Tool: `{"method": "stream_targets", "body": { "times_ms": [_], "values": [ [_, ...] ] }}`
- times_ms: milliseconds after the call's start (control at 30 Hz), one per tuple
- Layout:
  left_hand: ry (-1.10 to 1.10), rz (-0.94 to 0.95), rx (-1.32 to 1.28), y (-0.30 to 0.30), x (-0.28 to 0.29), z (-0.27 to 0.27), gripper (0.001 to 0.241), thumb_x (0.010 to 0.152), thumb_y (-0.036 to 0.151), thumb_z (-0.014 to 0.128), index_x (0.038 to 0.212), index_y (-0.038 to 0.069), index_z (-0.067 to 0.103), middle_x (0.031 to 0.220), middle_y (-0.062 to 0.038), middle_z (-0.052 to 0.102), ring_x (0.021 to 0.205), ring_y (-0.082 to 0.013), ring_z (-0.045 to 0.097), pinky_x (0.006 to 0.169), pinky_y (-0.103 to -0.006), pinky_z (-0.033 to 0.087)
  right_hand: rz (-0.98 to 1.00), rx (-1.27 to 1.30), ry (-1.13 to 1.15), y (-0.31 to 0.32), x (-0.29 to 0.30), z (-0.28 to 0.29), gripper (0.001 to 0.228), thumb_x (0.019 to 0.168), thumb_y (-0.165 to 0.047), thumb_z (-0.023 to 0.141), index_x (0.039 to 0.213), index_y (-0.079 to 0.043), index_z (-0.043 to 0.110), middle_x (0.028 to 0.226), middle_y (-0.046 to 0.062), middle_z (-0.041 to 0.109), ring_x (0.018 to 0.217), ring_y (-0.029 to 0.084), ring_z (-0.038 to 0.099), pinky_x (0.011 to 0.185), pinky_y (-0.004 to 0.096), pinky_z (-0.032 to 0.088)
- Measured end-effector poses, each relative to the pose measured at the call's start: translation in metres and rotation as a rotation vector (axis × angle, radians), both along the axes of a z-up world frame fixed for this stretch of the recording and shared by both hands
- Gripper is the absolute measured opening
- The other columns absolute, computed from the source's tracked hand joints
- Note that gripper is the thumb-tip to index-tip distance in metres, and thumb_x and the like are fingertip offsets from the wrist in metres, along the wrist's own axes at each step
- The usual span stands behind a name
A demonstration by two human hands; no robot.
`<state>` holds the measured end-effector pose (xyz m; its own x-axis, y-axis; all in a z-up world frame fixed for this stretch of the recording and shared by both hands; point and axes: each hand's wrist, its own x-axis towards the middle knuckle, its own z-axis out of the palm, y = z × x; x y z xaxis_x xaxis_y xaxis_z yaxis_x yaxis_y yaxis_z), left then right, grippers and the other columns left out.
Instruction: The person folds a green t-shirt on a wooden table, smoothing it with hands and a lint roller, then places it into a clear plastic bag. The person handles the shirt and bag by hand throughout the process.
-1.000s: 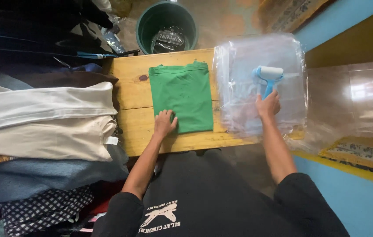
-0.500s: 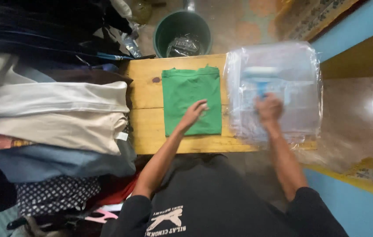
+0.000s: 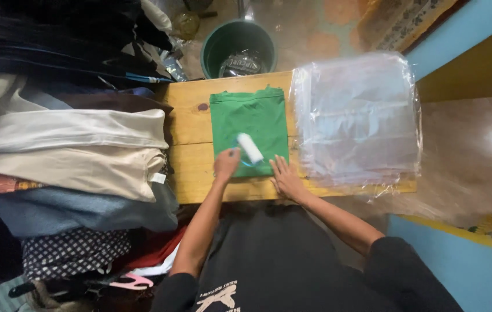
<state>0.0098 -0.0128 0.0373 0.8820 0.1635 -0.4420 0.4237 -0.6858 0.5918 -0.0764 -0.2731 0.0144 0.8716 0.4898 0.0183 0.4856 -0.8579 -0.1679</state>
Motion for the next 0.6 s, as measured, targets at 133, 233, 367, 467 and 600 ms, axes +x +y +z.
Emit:
{"method": "stream_targets", "body": {
  "times_ms": [133,233,367,467,600],
  "values": [
    [-0.008,-0.339,0.096,-0.009,-0.008,-0.019,0.048,0.095,0.059,0.053,0.106,0.021,0.08,0.102,-0.011,0.077,0.106,-0.0395,0.071,0.089,-0.0545,0.056,0.034,-0.171,0.11,-0.015,-0.002,0.001,0.073,0.101,-0.044,0.046,0.161,-0.007,0.029,0.168,0.018,0.026,0.156,0.033,0.024,0.123,0.06,0.016],
    [0.034,-0.358,0.226,0.022,-0.017,-0.025,0.052,0.091,0.057,0.056,0.101,0.012,0.08,0.097,-0.019,0.077,0.102,-0.0433,0.073,0.086,-0.0579,0.055,0.059,-0.218,0.116,-0.02,-0.001,-0.007,0.074,0.102,-0.046,0.045,0.163,-0.01,0.026,0.17,0.014,0.024,0.157,0.029,0.021,0.124,0.058,0.015],
    [0.177,-0.309,0.364,0.062,-0.008,0.01,0.054,0.092,0.05,0.053,0.109,0.005,0.079,0.108,-0.023,0.077,0.112,-0.043,0.071,0.095,-0.0571,0.054,0.049,-0.197,0.114,-0.018,0.001,-0.012,0.078,0.099,-0.049,0.049,0.162,-0.009,0.027,0.169,0.014,0.025,0.156,0.029,0.024,0.124,0.058,0.019],
    [0.222,-0.242,0.401,0.084,0.013,0.022,0.056,0.091,0.051,0.053,0.113,0.005,0.077,0.111,-0.021,0.076,0.116,-0.0413,0.069,0.097,-0.0579,0.052,0.011,-0.187,0.084,-0.009,0.002,-0.013,0.075,0.097,-0.048,0.052,0.158,-0.009,0.035,0.166,0.015,0.032,0.153,0.03,0.031,0.122,0.06,0.021],
    [0.134,-0.179,0.278,0.068,0.054,0.072,0.066,0.099,0.056,0.038,0.116,0.003,0.073,0.113,-0.025,0.074,0.117,-0.0451,0.067,0.097,-0.0606,0.05,-0.143,-0.07,-0.048,0.01,0.048,-0.058,0.028,0.094,-0.04,0.057,0.107,-0.017,0.065,0.102,0.006,0.069,0.099,0.026,0.07,0.115,0.061,0.032]
  ]
}}
